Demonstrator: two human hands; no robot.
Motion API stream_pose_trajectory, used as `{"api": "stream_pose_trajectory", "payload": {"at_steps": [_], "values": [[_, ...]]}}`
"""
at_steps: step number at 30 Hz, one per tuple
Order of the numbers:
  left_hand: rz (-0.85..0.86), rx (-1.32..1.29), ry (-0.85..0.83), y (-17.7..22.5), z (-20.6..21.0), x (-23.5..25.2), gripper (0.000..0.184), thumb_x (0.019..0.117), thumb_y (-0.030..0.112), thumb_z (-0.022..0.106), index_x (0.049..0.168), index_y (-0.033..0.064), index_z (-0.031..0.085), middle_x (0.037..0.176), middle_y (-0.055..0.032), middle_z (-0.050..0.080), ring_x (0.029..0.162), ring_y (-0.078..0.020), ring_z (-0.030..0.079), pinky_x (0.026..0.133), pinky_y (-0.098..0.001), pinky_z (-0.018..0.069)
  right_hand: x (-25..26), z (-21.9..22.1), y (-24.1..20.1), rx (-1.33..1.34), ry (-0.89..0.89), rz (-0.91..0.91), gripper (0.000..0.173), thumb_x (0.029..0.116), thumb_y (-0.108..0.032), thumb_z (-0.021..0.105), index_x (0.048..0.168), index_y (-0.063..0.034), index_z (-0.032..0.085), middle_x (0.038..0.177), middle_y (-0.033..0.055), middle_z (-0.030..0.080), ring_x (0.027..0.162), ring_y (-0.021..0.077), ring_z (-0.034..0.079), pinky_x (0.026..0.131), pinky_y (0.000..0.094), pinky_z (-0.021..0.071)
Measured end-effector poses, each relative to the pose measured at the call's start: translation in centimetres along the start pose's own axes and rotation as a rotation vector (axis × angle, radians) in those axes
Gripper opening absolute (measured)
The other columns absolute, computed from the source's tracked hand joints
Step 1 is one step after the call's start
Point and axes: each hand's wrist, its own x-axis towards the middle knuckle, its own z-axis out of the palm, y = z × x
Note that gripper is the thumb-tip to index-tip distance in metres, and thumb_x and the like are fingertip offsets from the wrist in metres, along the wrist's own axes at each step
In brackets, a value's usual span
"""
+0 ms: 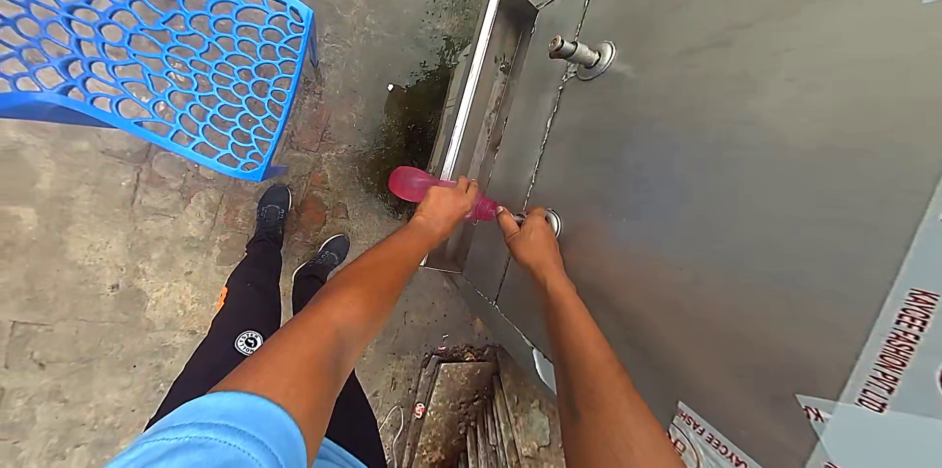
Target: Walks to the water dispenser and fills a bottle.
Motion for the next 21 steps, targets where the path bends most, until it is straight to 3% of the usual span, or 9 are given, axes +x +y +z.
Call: {"api": "stream_pose_trajectory", "payload": {"at_steps": [6,21], "values": [[0.022,0.013,0.040,0.08,0.54,0.01,0.064,0.0926,-0.004,0.064,0.152,0.0069,0.045,0.143,-0.0194,0.055,0.096,-0.0378,0.071,0.073,-0.0521,0.0606,0.08,0.05,0.02,-0.006,0.003,0.002,0.071,0.0996,-0.064,0.052,0.127,0.0013,0.051,0.097,0.0233,0.067,0.095,0.0413,0.068,0.078,0.0607,0.0542],[0.009,0.015,0.023,0.46,0.61,0.33,0.071,0.0893,-0.004,0.068,0.155,0.0068,0.042,0.146,-0.0207,0.053,0.094,-0.0395,0.072,0.073,-0.0543,0.0606,0.10,-0.11,0.19,0.006,0.002,0.008,0.068,0.0996,-0.063,0.052,0.124,0.0012,0.052,0.096,0.0223,0.066,0.093,0.0402,0.068,0.077,0.0603,0.0543]]}}
